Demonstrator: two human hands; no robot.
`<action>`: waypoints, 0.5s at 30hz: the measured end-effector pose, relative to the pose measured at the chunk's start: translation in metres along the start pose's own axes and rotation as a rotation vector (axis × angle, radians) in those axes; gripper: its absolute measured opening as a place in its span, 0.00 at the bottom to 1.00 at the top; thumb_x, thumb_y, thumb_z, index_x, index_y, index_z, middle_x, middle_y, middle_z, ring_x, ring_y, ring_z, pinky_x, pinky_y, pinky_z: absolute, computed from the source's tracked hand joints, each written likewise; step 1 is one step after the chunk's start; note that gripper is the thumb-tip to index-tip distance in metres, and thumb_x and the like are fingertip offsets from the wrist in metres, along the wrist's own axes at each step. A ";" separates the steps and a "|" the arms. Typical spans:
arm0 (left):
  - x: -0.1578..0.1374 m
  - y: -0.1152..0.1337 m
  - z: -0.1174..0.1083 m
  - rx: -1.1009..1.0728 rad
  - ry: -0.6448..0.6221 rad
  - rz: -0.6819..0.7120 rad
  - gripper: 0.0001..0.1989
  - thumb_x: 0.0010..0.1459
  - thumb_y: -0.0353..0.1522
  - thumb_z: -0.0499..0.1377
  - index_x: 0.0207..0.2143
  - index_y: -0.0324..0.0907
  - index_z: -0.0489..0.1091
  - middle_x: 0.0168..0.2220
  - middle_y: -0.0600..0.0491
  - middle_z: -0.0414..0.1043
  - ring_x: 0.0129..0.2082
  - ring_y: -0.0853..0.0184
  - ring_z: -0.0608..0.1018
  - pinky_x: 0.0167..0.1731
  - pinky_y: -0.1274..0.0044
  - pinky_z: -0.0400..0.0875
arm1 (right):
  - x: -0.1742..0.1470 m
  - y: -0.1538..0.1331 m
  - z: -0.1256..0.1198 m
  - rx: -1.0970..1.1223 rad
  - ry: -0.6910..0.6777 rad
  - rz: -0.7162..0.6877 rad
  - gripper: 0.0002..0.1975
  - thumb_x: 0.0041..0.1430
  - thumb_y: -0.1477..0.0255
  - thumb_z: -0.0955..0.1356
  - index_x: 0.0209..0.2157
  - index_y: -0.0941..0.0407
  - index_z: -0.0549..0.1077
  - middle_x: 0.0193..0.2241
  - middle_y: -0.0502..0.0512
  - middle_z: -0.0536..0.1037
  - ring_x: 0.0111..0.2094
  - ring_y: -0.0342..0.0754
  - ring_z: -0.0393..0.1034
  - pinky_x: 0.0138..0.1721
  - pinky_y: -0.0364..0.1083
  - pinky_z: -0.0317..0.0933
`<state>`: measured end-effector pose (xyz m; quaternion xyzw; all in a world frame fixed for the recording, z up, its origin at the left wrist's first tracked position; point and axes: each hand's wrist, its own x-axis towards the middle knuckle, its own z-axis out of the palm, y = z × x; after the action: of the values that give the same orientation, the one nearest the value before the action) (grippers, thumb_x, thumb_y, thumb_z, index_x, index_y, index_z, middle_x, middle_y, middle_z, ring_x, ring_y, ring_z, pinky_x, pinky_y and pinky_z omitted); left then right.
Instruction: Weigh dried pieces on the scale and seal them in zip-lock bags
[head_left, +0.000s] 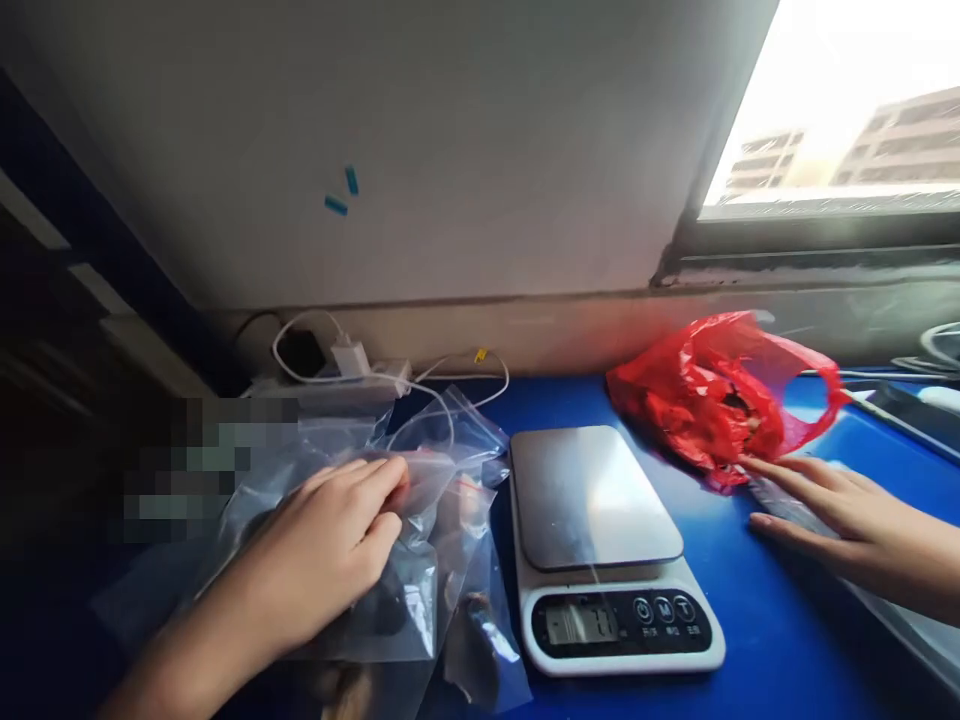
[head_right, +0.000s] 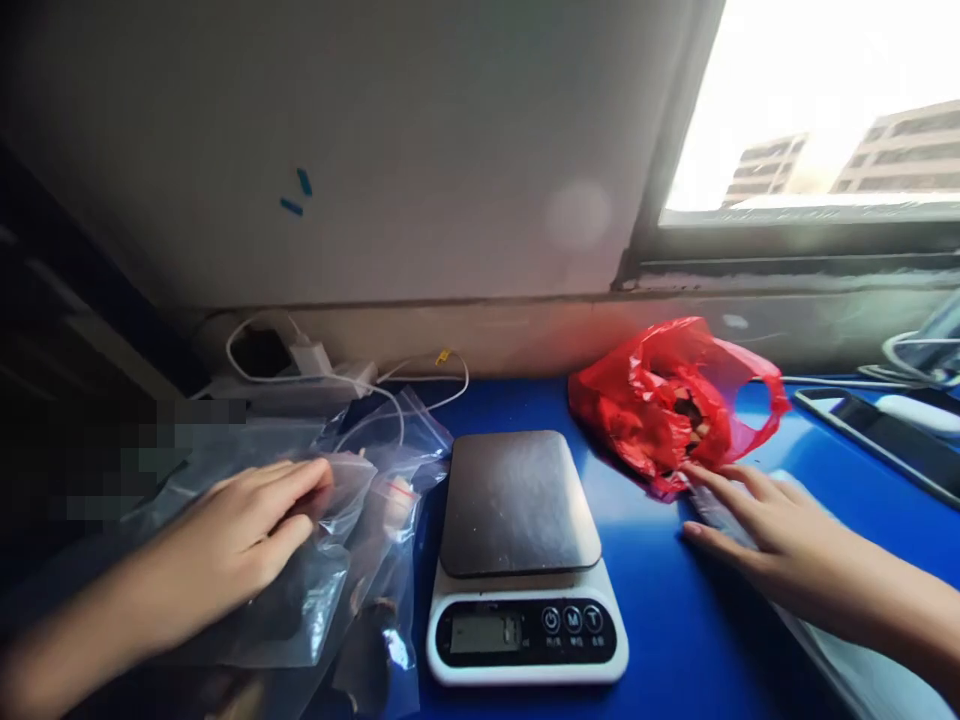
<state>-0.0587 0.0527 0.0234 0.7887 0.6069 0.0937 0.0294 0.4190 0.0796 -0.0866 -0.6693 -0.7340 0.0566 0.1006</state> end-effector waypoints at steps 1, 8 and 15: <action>-0.006 0.001 -0.003 -0.014 -0.002 0.031 0.08 0.56 0.29 0.48 0.29 0.45 0.65 0.30 0.55 0.73 0.30 0.62 0.75 0.32 0.72 0.65 | -0.004 0.003 0.003 -0.017 0.025 0.009 0.40 0.53 0.40 0.60 0.60 0.50 0.67 0.57 0.62 0.68 0.57 0.66 0.62 0.59 0.63 0.57; -0.018 -0.003 -0.016 -0.096 -0.039 0.149 0.12 0.62 0.31 0.46 0.28 0.46 0.66 0.27 0.57 0.74 0.25 0.68 0.76 0.26 0.77 0.65 | -0.007 0.043 0.021 -0.082 0.051 -0.184 0.27 0.60 0.51 0.62 0.60 0.39 0.65 0.60 0.56 0.65 0.62 0.61 0.57 0.60 0.60 0.55; -0.008 0.013 -0.006 -0.006 0.104 0.139 0.11 0.62 0.32 0.47 0.28 0.43 0.64 0.31 0.53 0.71 0.33 0.62 0.73 0.33 0.72 0.65 | -0.006 0.011 -0.013 -0.165 0.097 -0.145 0.34 0.55 0.43 0.60 0.58 0.44 0.68 0.55 0.57 0.72 0.55 0.62 0.65 0.54 0.62 0.63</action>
<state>-0.0497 0.0417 0.0306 0.8229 0.5510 0.1385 -0.0063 0.4332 0.0738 -0.0764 -0.6225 -0.7768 -0.0439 0.0843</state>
